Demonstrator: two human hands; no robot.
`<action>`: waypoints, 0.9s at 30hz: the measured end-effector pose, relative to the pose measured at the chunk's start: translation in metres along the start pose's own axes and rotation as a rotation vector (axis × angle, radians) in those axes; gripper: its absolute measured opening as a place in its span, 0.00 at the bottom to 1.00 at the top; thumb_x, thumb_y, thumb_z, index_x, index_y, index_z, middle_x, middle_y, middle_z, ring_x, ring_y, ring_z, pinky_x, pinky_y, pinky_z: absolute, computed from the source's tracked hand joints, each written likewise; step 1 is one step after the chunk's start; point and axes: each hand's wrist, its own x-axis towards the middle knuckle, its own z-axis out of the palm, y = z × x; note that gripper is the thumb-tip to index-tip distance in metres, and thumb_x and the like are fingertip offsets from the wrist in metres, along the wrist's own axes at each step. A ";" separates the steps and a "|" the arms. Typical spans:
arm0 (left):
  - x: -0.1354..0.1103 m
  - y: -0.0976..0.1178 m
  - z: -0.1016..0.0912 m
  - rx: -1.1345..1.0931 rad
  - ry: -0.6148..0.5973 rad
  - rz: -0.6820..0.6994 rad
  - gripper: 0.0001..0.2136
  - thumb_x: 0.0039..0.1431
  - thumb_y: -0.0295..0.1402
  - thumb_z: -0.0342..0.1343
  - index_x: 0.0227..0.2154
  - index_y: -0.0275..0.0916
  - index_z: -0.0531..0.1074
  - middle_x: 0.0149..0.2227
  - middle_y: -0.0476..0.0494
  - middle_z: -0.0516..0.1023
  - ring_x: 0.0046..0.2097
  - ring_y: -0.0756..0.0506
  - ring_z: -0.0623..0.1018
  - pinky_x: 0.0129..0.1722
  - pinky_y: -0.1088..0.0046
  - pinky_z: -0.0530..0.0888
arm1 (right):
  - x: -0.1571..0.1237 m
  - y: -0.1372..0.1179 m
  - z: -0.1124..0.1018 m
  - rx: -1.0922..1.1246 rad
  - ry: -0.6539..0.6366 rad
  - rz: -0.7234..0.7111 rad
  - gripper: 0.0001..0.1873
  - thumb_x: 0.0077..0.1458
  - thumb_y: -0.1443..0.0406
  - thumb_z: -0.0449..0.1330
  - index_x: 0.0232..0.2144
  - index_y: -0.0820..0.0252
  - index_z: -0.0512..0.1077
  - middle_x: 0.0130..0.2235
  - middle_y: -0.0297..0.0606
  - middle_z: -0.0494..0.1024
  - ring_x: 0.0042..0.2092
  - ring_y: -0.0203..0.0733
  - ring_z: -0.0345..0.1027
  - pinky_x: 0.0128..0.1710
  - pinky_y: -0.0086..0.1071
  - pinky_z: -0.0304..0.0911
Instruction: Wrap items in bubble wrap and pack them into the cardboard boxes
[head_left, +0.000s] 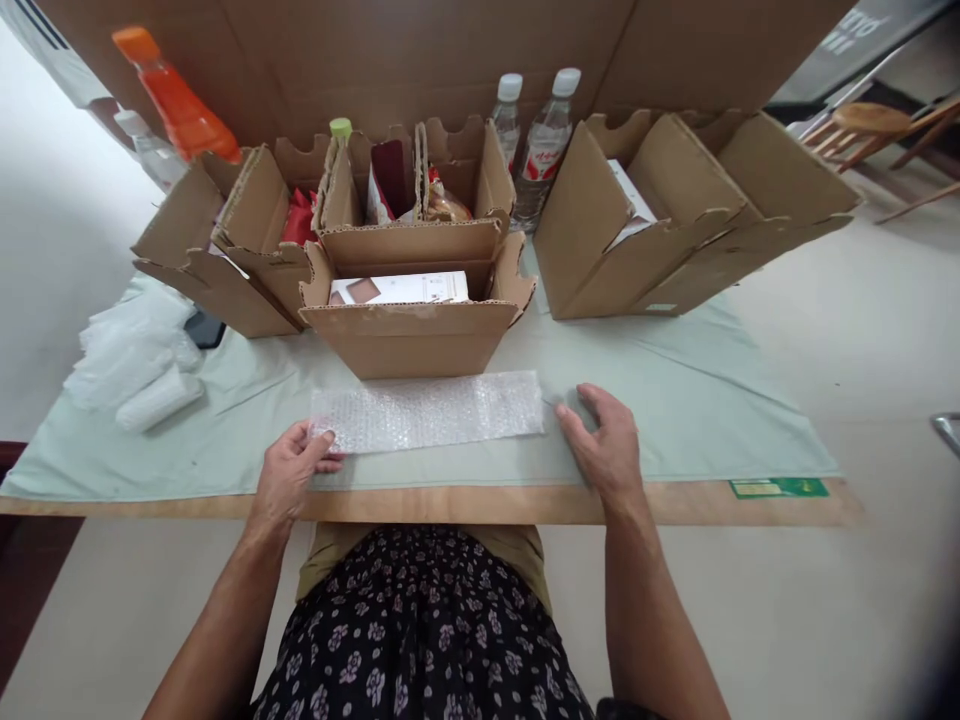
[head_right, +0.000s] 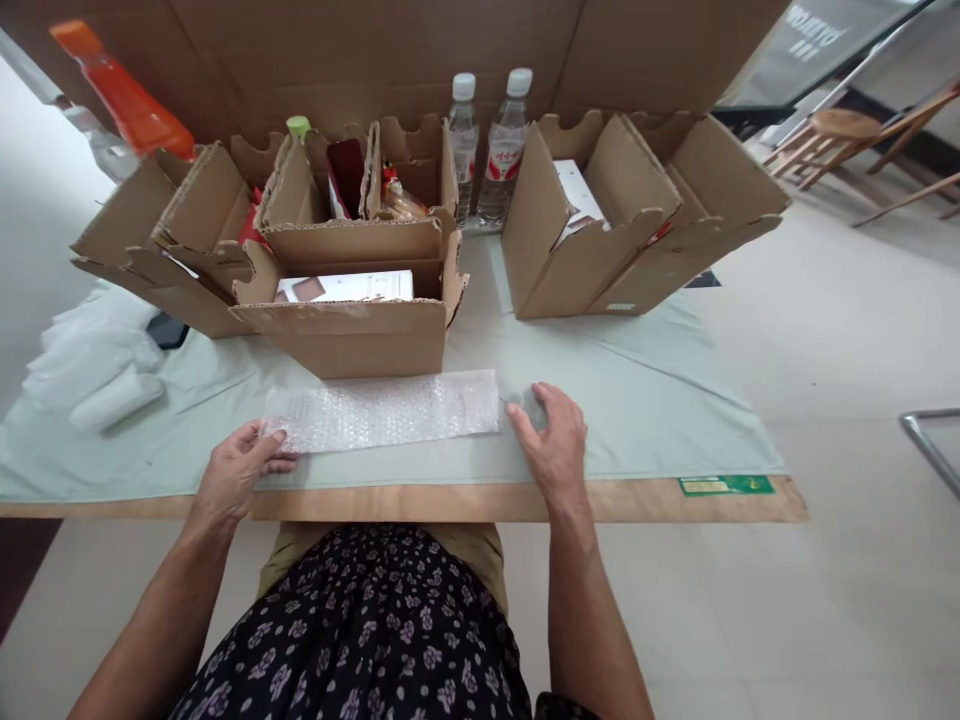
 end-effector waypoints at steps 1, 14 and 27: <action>0.001 0.001 0.000 0.038 -0.005 0.016 0.24 0.38 0.46 0.69 0.36 0.36 0.74 0.30 0.51 0.78 0.26 0.49 0.79 0.26 0.74 0.77 | 0.000 -0.005 0.004 -0.052 -0.006 -0.010 0.25 0.60 0.49 0.57 0.49 0.60 0.76 0.58 0.54 0.76 0.63 0.61 0.64 0.61 0.58 0.59; 0.019 -0.007 -0.003 0.661 0.188 0.411 0.32 0.52 0.45 0.62 0.58 0.37 0.70 0.36 0.44 0.79 0.32 0.43 0.76 0.38 0.63 0.76 | -0.012 -0.024 -0.001 -0.194 -0.061 -0.085 0.15 0.59 0.55 0.57 0.43 0.56 0.75 0.55 0.49 0.79 0.59 0.61 0.68 0.56 0.56 0.59; 0.001 -0.014 0.052 1.123 -0.270 0.879 0.24 0.70 0.38 0.50 0.66 0.40 0.64 0.69 0.31 0.65 0.72 0.30 0.61 0.70 0.37 0.51 | -0.033 -0.142 0.070 -0.173 -0.476 -0.590 0.22 0.65 0.65 0.55 0.60 0.59 0.70 0.67 0.53 0.67 0.64 0.60 0.64 0.60 0.54 0.62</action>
